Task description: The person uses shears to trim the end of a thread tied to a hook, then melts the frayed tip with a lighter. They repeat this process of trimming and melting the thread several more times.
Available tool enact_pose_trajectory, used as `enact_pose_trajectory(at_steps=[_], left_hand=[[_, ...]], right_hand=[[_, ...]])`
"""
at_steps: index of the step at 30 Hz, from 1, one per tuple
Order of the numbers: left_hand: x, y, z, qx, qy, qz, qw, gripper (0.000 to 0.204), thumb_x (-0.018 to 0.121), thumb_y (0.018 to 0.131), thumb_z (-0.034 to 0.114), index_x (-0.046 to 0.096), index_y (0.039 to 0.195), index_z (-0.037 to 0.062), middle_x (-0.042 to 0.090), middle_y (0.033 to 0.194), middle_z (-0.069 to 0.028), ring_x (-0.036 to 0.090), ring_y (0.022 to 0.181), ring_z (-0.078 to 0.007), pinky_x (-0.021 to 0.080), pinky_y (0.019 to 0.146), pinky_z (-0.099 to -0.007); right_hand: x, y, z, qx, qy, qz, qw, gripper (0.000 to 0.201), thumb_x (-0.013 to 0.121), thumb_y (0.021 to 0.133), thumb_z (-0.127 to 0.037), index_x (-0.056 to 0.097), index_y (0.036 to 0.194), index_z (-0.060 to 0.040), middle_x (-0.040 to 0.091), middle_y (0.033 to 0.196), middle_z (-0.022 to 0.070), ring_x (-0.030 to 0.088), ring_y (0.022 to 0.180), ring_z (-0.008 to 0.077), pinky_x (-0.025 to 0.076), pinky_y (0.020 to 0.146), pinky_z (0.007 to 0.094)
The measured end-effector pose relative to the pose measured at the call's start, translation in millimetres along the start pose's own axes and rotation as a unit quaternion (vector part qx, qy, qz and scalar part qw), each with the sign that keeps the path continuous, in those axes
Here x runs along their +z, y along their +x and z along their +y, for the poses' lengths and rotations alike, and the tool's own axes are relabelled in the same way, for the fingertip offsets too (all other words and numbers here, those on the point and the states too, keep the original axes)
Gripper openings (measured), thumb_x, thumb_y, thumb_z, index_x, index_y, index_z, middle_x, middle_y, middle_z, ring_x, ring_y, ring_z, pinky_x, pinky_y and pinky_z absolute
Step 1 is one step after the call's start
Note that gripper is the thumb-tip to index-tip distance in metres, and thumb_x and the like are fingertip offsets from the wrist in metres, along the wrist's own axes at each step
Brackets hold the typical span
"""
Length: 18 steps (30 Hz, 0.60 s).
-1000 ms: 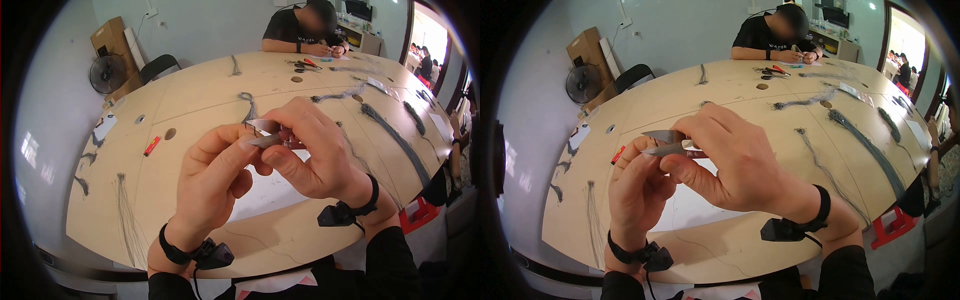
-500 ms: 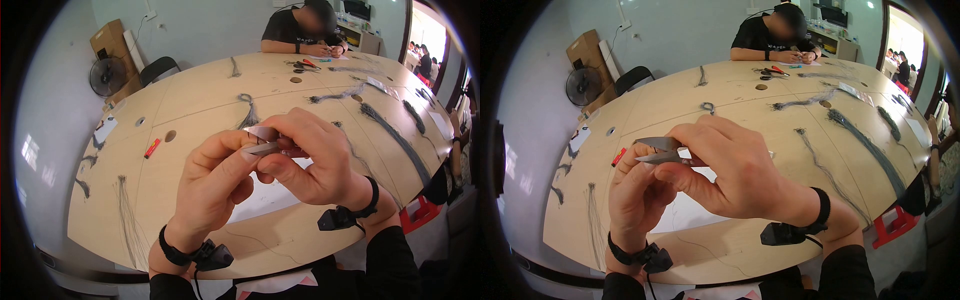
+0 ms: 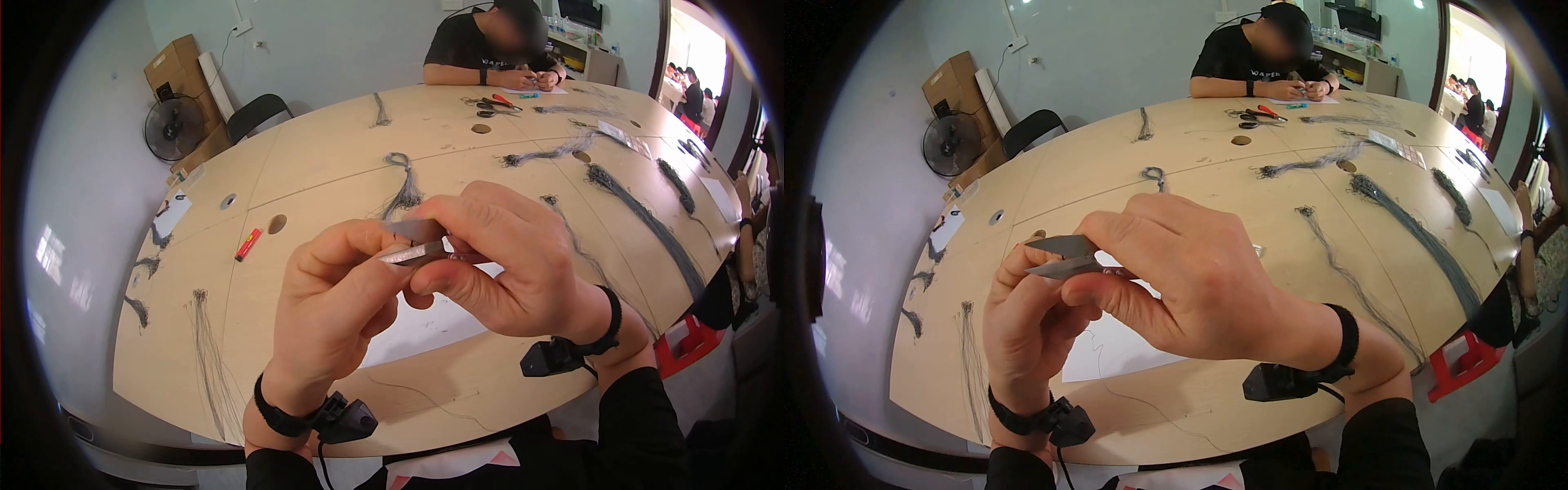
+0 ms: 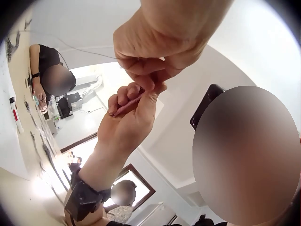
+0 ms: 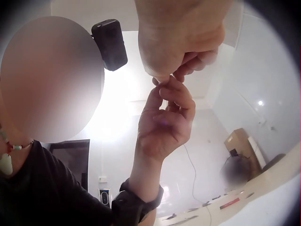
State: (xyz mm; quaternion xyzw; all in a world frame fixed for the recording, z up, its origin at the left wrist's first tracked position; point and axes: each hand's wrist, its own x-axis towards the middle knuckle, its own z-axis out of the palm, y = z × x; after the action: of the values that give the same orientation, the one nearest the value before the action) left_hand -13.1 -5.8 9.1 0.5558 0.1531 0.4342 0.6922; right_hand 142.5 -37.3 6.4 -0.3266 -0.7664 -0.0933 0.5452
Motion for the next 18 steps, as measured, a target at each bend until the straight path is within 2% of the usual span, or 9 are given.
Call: enact_pose_trajectory(at_steps=[7, 11, 12, 14, 15, 17, 18], left_hand=[[1, -2, 2, 0.009, 0.017, -0.009, 1.0, 0.012, 0.049, 0.076, 0.006, 0.052, 0.086, 0.0007, 0.054, 0.064, -0.0095, 0.037, 0.042, -0.0008, 0.022, 0.034, -0.013], [4, -3, 3, 0.008, 0.033, 0.005, 0.999, 0.011, 0.048, 0.076, 0.006, 0.052, 0.085, 0.0005, 0.055, 0.064, -0.0094, 0.04, 0.043, -0.0017, 0.023, 0.034, -0.0132], [5, -4, 2, 0.026, 0.034, 0.008, 0.999, 0.01, 0.049, 0.076, 0.006, 0.052, 0.085, 0.0005, 0.055, 0.066, -0.009, 0.043, 0.046, -0.0031, 0.025, 0.034, -0.0133], [8, -6, 2, 0.043, 0.035, 0.011, 0.998, 0.009, 0.049, 0.077, 0.005, 0.052, 0.084, 0.0004, 0.055, 0.067, -0.0086, 0.047, 0.049, -0.0044, 0.026, 0.034, -0.0134], [10, -6, 2, 0.05, 0.05, 0.011, 0.997, 0.009, 0.049, 0.077, 0.005, 0.052, 0.084, 0.0004, 0.056, 0.069, -0.0082, 0.05, 0.054, -0.0062, 0.028, 0.034, -0.0136], [9, -6, 2, 0.057, 0.064, 0.011, 0.996, 0.009, 0.05, 0.077, 0.005, 0.051, 0.084, 0.0004, 0.056, 0.071, -0.0078, 0.053, 0.059, -0.008, 0.03, 0.035, -0.0137], [6, -5, 1, 0.061, 0.053, -0.006, 0.997, 0.009, 0.051, 0.076, 0.004, 0.052, 0.084, 0.0, 0.056, 0.073, -0.0076, 0.054, 0.062, -0.0086, 0.034, 0.038, -0.0143]], right_hand=[[0, 0, 1, -0.021, -0.013, 0.001, 1.0, 0.025, 0.062, 0.067, -0.023, 0.053, 0.08, -0.0028, 0.045, 0.056, 0.0046, 0.044, 0.048, 0.0188, 0.034, 0.041, 0.0267], [1, -1, 3, -0.039, -0.009, 0.005, 0.999, 0.026, 0.062, 0.067, -0.023, 0.054, 0.08, -0.0023, 0.045, 0.056, 0.0047, 0.042, 0.047, 0.0187, 0.034, 0.041, 0.0256], [1, -1, 2, -0.039, -0.01, 0.006, 0.999, 0.026, 0.062, 0.067, -0.023, 0.054, 0.08, -0.0023, 0.045, 0.056, 0.0047, 0.042, 0.047, 0.0187, 0.034, 0.041, 0.0256], [-3, 2, -3, 0.055, 0.098, 0.001, 0.994, 0.027, 0.063, 0.067, -0.022, 0.054, 0.081, -0.0011, 0.045, 0.057, 0.0042, 0.041, 0.047, 0.0142, 0.033, 0.041, 0.0232], [-5, 2, -5, 0.055, 0.098, 0.001, 0.994, 0.027, 0.063, 0.067, -0.022, 0.054, 0.081, -0.0011, 0.045, 0.057, 0.0042, 0.041, 0.047, 0.0142, 0.033, 0.041, 0.0232], [-11, 2, -9, 0.161, 0.183, -0.018, 0.97, 0.025, 0.064, 0.066, -0.016, 0.053, 0.082, 0.0, 0.047, 0.059, 0.0038, 0.041, 0.049, 0.0088, 0.034, 0.043, 0.0201], [-12, 2, -10, 0.161, 0.183, -0.019, 0.97, 0.025, 0.064, 0.066, -0.016, 0.053, 0.082, 0.0, 0.047, 0.059, 0.0038, 0.041, 0.049, 0.0088, 0.034, 0.043, 0.0201]])
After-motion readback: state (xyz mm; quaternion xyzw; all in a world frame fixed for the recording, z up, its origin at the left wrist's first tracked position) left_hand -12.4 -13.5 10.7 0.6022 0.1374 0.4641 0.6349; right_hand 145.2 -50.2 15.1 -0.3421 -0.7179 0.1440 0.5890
